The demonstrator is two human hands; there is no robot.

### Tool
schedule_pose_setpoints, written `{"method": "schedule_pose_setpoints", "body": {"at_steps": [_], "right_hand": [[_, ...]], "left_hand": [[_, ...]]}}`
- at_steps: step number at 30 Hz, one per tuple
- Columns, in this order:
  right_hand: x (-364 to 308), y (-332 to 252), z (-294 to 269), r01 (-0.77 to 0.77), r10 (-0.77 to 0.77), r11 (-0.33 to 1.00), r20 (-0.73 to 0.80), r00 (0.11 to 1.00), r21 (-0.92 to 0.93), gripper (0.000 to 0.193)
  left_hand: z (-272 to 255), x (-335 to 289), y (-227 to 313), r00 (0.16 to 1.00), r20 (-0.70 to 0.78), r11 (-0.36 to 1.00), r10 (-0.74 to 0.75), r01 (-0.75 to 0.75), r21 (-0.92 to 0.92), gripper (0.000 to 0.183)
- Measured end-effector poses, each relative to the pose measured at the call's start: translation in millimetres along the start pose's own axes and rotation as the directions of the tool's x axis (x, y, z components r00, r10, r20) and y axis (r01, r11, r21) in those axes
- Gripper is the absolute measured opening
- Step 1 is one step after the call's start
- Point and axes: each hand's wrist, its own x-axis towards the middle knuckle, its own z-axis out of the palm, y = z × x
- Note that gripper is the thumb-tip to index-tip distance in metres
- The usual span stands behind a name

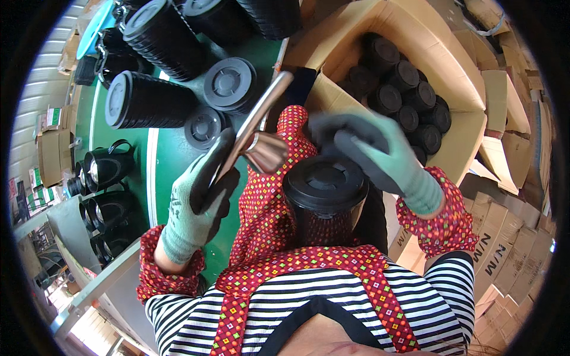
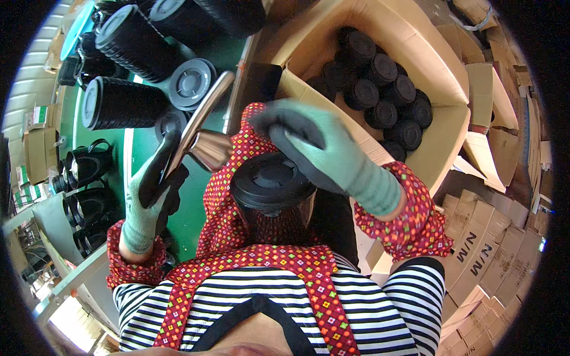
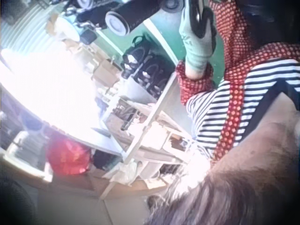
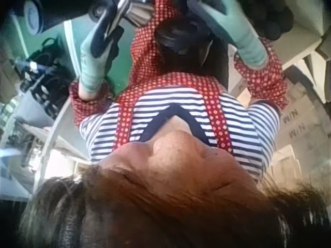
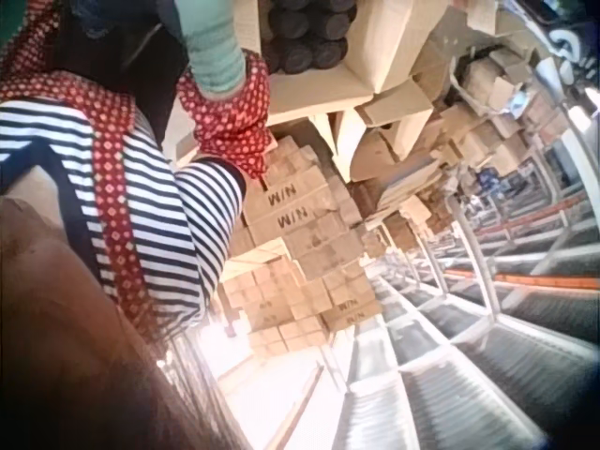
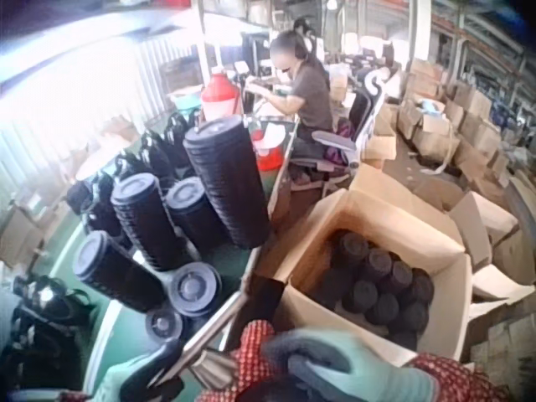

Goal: The person repeatedly picks up a black kettle, inserts a metal rod into the base, and secures a black lid. The person then places the assembled kettle on the table and repeats the process with additional units.

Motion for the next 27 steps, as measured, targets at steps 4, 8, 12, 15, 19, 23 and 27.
{"method": "schedule_pose_setpoints", "body": {"at_steps": [4,8,12,15,19,23,27], "right_hand": [[43,-22,-19,0.566,-0.569,0.342,0.314,0.76,-0.75,0.042],[64,72,-37,0.642,-0.619,0.639,0.212,0.756,-0.423,0.037],[58,83,-25,0.52,-0.49,0.85,0.23,0.841,-0.086,0.029],[62,89,-20,0.557,-0.562,0.825,0.236,0.793,0.092,0.026],[65,92,-9,0.483,-0.536,0.844,0.321,0.781,0.234,0.026],[56,83,-12,0.434,-0.468,0.884,0.338,0.817,0.174,0.029],[46,82,-13,0.416,-0.443,0.896,0.324,0.836,0.153,0.033]], "left_hand": [[9,28,43,0.958,0.226,0.937,0.176,-0.233,0.261,0.07],[10,52,77,0.85,0.434,0.889,0.297,-0.413,0.2,0.081],[32,79,73,0.595,0.456,0.63,0.661,-0.771,0.094,0.072],[78,82,71,0.457,0.479,0.578,0.75,-0.805,-0.136,0.051],[139,57,86,0.686,0.311,0.65,0.658,-0.726,0.225,0.03],[152,57,95,0.726,0.368,0.627,0.581,-0.688,0.366,0.033],[148,55,93,0.709,0.323,0.679,0.627,-0.701,0.221,0.032]]}}
